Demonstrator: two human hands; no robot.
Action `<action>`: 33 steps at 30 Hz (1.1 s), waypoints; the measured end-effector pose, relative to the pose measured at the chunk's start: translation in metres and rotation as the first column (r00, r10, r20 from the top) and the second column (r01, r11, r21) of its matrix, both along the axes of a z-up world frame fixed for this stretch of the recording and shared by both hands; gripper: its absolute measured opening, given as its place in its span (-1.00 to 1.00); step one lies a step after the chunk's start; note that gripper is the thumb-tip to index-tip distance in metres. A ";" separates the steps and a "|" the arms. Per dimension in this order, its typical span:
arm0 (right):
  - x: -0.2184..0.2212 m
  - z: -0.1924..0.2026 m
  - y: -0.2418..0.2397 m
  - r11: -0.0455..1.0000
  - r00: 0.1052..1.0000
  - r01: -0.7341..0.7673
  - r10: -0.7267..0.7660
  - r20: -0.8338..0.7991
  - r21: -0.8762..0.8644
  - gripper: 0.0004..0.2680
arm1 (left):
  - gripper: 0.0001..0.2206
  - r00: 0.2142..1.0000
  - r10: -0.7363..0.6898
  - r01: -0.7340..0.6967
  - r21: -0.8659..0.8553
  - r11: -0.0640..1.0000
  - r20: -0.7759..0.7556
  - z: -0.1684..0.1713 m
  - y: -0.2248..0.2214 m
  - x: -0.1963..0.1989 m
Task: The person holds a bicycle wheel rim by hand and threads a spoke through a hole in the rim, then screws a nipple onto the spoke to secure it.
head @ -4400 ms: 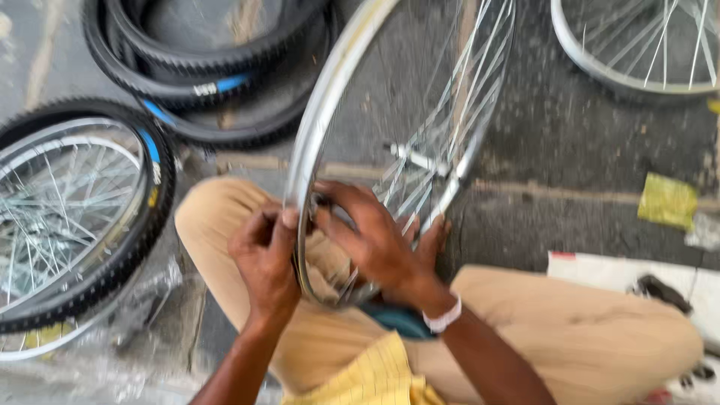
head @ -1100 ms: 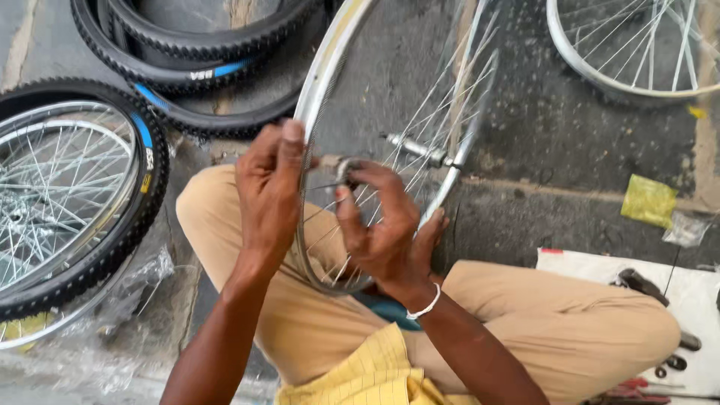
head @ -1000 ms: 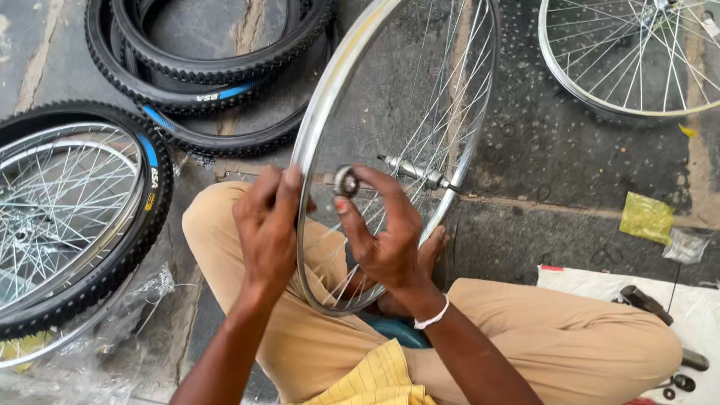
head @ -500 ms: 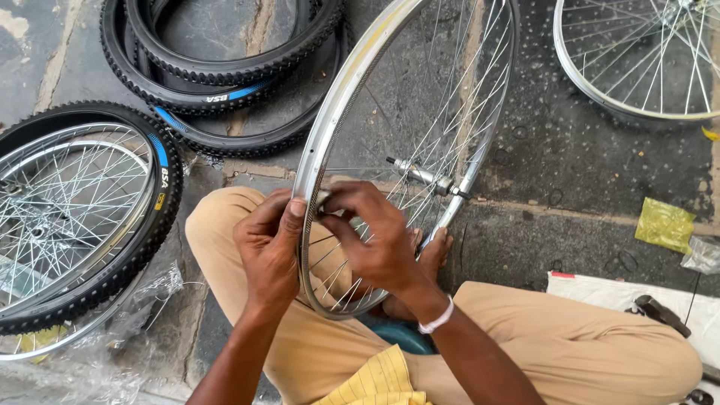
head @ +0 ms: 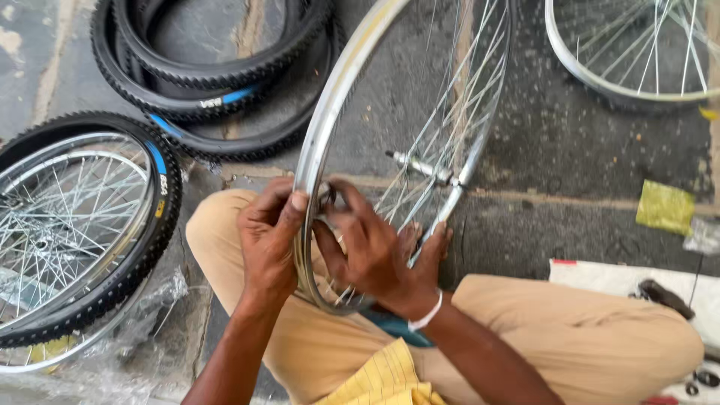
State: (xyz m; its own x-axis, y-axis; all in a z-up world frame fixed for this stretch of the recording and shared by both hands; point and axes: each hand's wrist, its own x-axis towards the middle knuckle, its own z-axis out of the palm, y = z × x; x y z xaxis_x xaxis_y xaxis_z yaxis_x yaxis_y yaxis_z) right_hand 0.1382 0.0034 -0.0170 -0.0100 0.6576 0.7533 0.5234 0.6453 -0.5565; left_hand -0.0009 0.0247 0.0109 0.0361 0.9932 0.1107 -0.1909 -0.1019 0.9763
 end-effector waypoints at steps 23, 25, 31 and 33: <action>0.012 -0.003 0.003 0.985 0.978 0.080 -0.108 -0.180 -0.152 -0.82 | -0.58 0.916 0.070 -0.104 -0.065 0.992 -0.395 0.010 0.009 -0.002; 0.022 0.004 0.004 0.981 0.970 0.138 -0.162 -0.183 -0.134 -0.79 | -0.56 0.867 0.051 -0.112 -0.094 0.989 -0.495 0.018 0.019 0.002; 0.025 0.010 -0.009 0.919 0.986 -0.012 -0.053 -0.155 -0.394 -0.78 | -0.69 0.977 0.084 -0.102 -0.083 0.991 -0.197 -0.003 -0.020 0.010; 0.035 0.020 -0.018 0.770 0.879 -0.398 0.166 -0.447 -0.499 -0.73 | -0.73 0.987 0.100 -0.106 -0.040 0.994 -0.127 -0.012 -0.023 0.007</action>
